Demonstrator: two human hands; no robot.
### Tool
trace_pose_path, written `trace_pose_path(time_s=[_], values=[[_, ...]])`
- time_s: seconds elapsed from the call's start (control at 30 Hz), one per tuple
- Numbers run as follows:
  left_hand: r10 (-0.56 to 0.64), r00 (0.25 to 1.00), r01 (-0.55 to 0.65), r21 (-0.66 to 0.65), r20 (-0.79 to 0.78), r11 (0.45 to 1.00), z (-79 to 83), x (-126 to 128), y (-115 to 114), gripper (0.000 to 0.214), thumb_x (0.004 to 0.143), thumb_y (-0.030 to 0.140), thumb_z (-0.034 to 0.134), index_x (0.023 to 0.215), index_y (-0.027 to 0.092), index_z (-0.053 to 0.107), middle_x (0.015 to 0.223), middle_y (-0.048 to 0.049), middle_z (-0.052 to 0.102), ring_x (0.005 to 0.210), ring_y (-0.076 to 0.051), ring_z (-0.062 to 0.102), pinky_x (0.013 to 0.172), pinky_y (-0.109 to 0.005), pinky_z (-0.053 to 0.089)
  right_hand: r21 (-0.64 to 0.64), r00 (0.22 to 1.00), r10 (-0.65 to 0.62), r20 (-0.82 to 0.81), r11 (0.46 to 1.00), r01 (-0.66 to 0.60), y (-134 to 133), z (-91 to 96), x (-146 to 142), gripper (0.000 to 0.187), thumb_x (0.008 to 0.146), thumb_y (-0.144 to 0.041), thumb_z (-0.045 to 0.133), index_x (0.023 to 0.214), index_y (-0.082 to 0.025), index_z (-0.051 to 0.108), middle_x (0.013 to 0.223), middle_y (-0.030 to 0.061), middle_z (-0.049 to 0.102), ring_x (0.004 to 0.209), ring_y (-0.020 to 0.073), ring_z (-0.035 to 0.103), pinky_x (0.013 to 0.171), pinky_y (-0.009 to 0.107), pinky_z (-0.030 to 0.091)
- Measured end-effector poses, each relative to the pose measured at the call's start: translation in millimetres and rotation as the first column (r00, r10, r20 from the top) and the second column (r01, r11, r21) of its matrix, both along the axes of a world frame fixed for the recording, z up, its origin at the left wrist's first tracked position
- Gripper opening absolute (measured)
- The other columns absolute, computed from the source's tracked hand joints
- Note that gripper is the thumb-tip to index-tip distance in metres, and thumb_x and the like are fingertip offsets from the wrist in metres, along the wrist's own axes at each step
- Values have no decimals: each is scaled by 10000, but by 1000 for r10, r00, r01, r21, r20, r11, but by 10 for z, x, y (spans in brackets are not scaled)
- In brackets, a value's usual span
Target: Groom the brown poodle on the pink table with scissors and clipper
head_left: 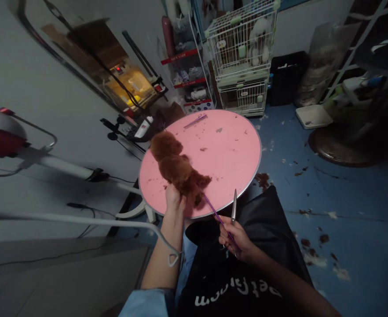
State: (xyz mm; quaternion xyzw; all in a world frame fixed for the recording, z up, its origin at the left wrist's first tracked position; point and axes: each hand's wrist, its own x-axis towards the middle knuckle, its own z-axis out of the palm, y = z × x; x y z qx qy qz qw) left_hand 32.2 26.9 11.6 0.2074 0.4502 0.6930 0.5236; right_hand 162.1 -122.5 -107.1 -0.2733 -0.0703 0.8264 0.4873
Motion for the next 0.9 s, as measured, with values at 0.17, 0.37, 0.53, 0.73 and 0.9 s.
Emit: trace_pose_path(time_s=[0.17, 0.37, 0.53, 0.73, 0.9], values=[[8, 1000, -8, -10, 15, 1000, 12, -60, -6, 183, 823, 54, 512, 785, 136, 670, 730, -33, 690, 707, -129, 628, 744, -242, 542, 4, 1000, -16, -13, 1000, 16, -30, 20, 134, 369, 696, -353, 742, 999, -159, 657, 473, -112, 412, 326, 15, 259, 393, 203, 228], [-80, 996, 80, 10, -26, 997, 95, 13, -80, 113, 789, 143, 584, 730, 116, 677, 675, -76, 684, 638, -169, 647, 659, -276, 558, 16, 981, 38, 191, 999, -42, 91, 71, -17, 392, 668, -315, 712, 1016, -141, 662, 479, -105, 421, 349, 30, 332, 375, 189, 217], [67, 996, -67, 16, -51, 998, 45, 61, -62, 87, 713, 63, 595, 688, 129, 645, 637, -22, 669, 561, -108, 609, 640, -212, 531, 96, 997, 40, 72, 994, -47, 121, 220, -137, 391, 669, -337, 728, 994, -130, 659, 449, -113, 390, 361, 35, 322, 399, 200, 276], [-97, 995, 97, 17, -12, 995, 77, 48, -95, 214, 862, 162, 492, 757, 124, 675, 691, -69, 688, 645, -162, 653, 699, -283, 563, 7, 989, -38, 146, 999, 38, 56, 145, -62, 442, 670, -360, 735, 1047, -147, 642, 488, -100, 429, 362, 32, 335, 381, 187, 205], [-50, 999, 50, 29, -4, 998, 72, 37, -67, 149, 836, 131, 526, 758, 120, 653, 698, -60, 681, 625, -128, 636, 684, -229, 555, 46, 993, 49, 109, 997, -54, -73, 84, -198, 463, 655, -392, 747, 1032, -141, 652, 449, -112, 398, 358, 36, 314, 393, 189, 257]])
